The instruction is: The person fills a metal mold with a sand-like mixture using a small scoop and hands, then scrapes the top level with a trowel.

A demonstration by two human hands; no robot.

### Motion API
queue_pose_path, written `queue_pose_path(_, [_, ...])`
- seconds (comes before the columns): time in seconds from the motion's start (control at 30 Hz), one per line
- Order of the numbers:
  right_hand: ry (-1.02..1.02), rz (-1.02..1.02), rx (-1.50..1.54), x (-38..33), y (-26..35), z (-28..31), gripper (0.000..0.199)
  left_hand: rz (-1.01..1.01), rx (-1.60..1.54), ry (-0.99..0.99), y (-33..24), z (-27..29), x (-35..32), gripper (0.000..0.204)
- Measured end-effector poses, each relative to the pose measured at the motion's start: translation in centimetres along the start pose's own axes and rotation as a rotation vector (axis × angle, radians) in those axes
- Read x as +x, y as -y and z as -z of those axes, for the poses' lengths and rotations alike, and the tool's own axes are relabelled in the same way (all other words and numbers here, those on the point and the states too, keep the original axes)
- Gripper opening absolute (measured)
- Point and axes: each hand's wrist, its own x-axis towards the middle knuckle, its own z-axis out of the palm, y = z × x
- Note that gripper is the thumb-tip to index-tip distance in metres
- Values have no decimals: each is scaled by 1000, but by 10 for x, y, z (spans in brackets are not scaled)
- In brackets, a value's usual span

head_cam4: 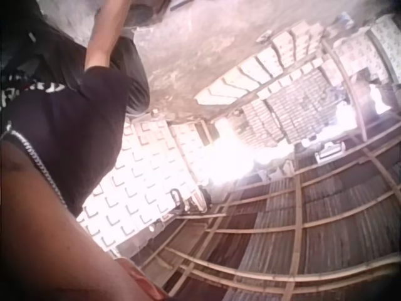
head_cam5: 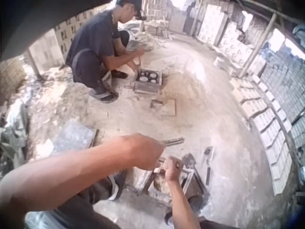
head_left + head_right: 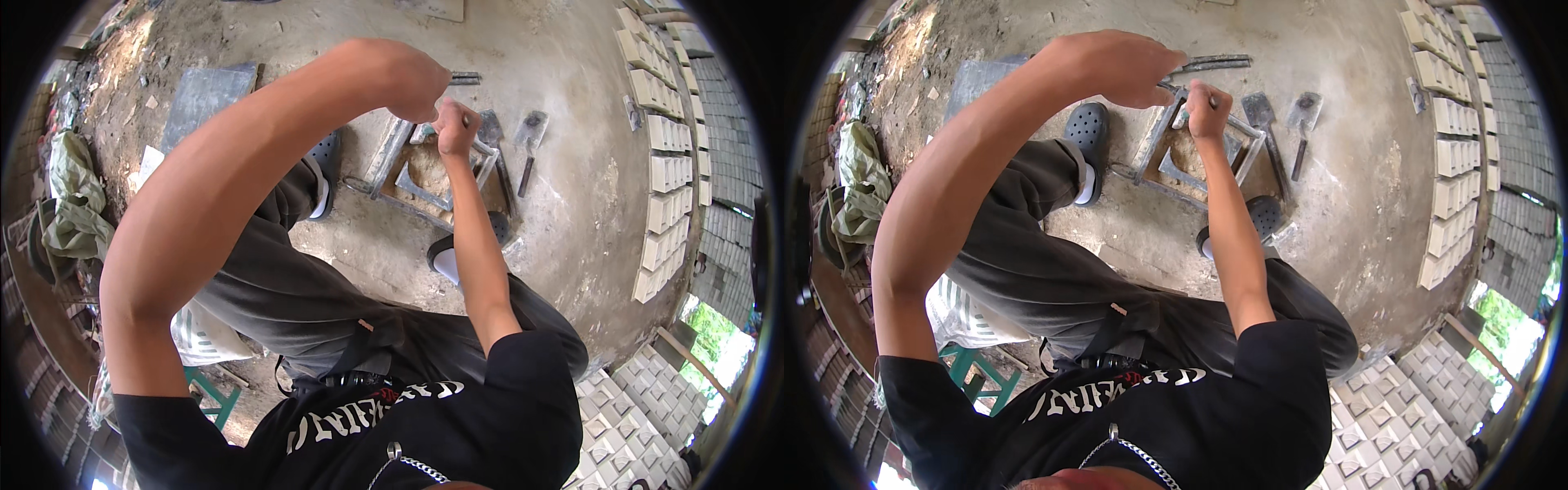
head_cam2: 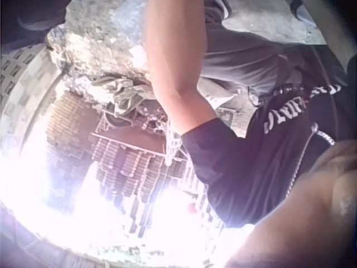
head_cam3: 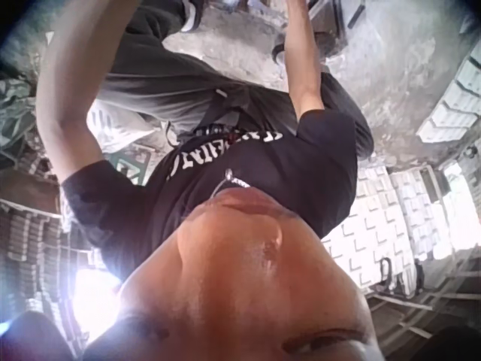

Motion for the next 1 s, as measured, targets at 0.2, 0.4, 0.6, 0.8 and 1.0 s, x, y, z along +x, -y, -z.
queue_pose_path(0.2, [-5,-66,-18,9,-9,-2,40,-40,37,-23,0,-4,10,47])
queue_pose_path(0.4, [-93,-63,40,-2,-20,0,37,-107,82,-16,-4,1,22,43])
queue_pose_path(0.6, [-28,76,23,-26,-17,15,36,-92,99,10,-17,10,25,42])
queue_pose_path(0.8, [-31,40,17,-46,5,-3,36,-85,82,-40,-14,-1,14,43])
queue_pose_path(1.0, [75,39,-165,-50,-2,-6,36,-71,82,31,-10,-1,9,46])
